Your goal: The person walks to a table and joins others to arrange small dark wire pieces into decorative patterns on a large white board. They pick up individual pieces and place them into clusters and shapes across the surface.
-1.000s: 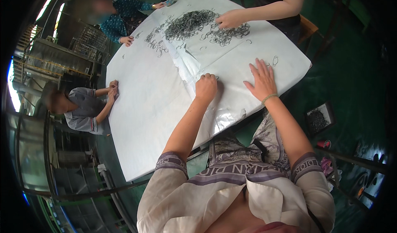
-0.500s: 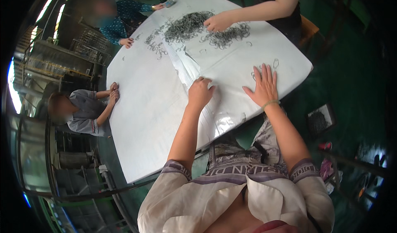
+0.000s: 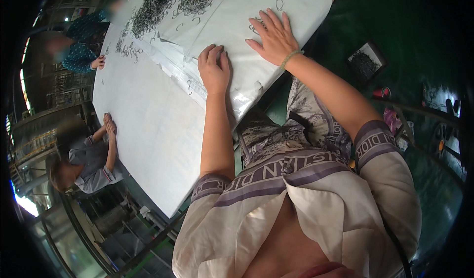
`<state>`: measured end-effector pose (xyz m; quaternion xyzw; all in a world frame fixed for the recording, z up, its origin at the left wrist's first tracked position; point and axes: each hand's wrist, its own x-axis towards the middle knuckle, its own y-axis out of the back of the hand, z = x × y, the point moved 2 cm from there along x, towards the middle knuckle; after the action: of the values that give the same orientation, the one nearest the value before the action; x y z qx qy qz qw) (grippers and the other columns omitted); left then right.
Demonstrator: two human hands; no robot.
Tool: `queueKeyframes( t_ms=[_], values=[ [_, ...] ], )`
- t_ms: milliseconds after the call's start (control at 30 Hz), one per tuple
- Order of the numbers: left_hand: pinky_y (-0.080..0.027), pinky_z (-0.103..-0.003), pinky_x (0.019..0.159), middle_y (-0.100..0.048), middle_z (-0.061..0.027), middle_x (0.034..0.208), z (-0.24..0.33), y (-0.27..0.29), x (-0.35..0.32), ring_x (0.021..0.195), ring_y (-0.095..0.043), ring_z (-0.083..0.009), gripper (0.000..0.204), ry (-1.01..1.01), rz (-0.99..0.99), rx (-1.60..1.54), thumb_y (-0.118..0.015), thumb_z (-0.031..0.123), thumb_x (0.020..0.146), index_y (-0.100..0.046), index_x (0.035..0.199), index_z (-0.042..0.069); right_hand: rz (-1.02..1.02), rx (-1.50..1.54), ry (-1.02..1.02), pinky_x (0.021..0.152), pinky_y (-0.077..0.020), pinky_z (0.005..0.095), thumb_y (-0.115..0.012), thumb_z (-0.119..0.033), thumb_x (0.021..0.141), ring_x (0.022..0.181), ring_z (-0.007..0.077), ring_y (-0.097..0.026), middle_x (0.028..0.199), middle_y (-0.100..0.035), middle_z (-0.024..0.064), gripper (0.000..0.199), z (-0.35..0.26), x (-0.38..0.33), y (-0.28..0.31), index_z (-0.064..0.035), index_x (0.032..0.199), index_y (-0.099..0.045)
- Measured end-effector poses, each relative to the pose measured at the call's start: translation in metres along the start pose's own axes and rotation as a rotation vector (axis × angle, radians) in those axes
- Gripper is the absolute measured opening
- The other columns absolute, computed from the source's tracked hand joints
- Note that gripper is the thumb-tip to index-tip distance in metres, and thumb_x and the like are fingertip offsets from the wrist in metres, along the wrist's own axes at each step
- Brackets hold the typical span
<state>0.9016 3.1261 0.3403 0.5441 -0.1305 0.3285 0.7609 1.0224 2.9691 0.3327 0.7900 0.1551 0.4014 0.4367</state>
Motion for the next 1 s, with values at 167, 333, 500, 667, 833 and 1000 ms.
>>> queueKeyframes(
  t_ms=[167,333,500,667,833,1000],
  values=[
    [-0.043,-0.037,0.089,-0.061,-0.0122,0.108,-0.0019,0.0048,0.0003,0.103,-0.055,-0.0297,0.017,0.024,-0.023,0.009,-0.06,0.011,0.082,-0.066,0.097,0.006,0.03,0.001,-0.004,0.105,-0.0181,0.0561,-0.051,-0.046,0.086,0.129,0.0332,-0.031,0.131,-0.044,0.0171,0.054,-0.0038,0.0011,-0.0015,-0.0094,0.126,-0.049],
    [-0.043,-0.037,0.09,-0.062,-0.0124,0.108,-0.0031,0.0063,0.0015,0.103,-0.055,-0.0304,0.017,0.012,-0.028,0.014,-0.06,0.012,0.082,-0.066,0.097,0.005,-0.016,-0.053,-0.018,0.107,-0.0161,0.0558,-0.048,-0.046,0.088,0.131,0.032,-0.031,0.134,-0.043,0.0158,0.052,-0.0055,0.0031,0.003,-0.0114,0.127,-0.049],
    [-0.044,-0.037,0.089,-0.062,-0.0126,0.108,-0.0022,0.0053,0.0016,0.102,-0.055,-0.0303,0.017,0.025,-0.023,-0.005,-0.061,0.013,0.082,-0.067,0.097,0.006,-0.007,-0.059,-0.031,0.106,-0.0161,0.0555,-0.048,-0.048,0.088,0.13,0.0315,-0.031,0.132,-0.045,0.0157,0.053,-0.0041,0.0043,0.007,-0.011,0.126,-0.05],
    [-0.043,-0.037,0.089,-0.061,-0.0128,0.108,-0.0001,0.0059,0.0006,0.102,-0.055,-0.0303,0.017,0.041,-0.043,-0.028,-0.06,0.013,0.083,-0.066,0.097,0.005,-0.025,-0.05,-0.034,0.106,-0.0142,0.0572,-0.046,-0.05,0.087,0.132,0.0317,-0.027,0.132,-0.043,0.0167,0.055,-0.0046,0.0022,0.0016,-0.0106,0.125,-0.049],
    [-0.043,-0.038,0.089,-0.061,-0.014,0.108,0.0,0.0059,0.0004,0.102,-0.055,-0.0305,0.015,0.04,-0.041,-0.019,-0.06,0.011,0.082,-0.066,0.095,0.004,-0.036,-0.038,-0.041,0.105,-0.0139,0.0584,-0.047,-0.049,0.087,0.131,0.0322,-0.027,0.131,-0.042,0.0173,0.055,-0.0061,0.0014,0.005,-0.0098,0.125,-0.048],
    [-0.043,-0.038,0.089,-0.06,-0.0148,0.108,0.0012,0.006,0.0002,0.102,-0.055,-0.0308,0.015,0.035,-0.049,-0.026,-0.061,0.011,0.082,-0.066,0.094,0.004,-0.049,-0.024,-0.049,0.105,-0.0144,0.0588,-0.048,-0.048,0.087,0.131,0.0325,-0.026,0.131,-0.041,0.0175,0.054,-0.0057,0.0016,0.0072,-0.0095,0.125,-0.048]
  ],
)
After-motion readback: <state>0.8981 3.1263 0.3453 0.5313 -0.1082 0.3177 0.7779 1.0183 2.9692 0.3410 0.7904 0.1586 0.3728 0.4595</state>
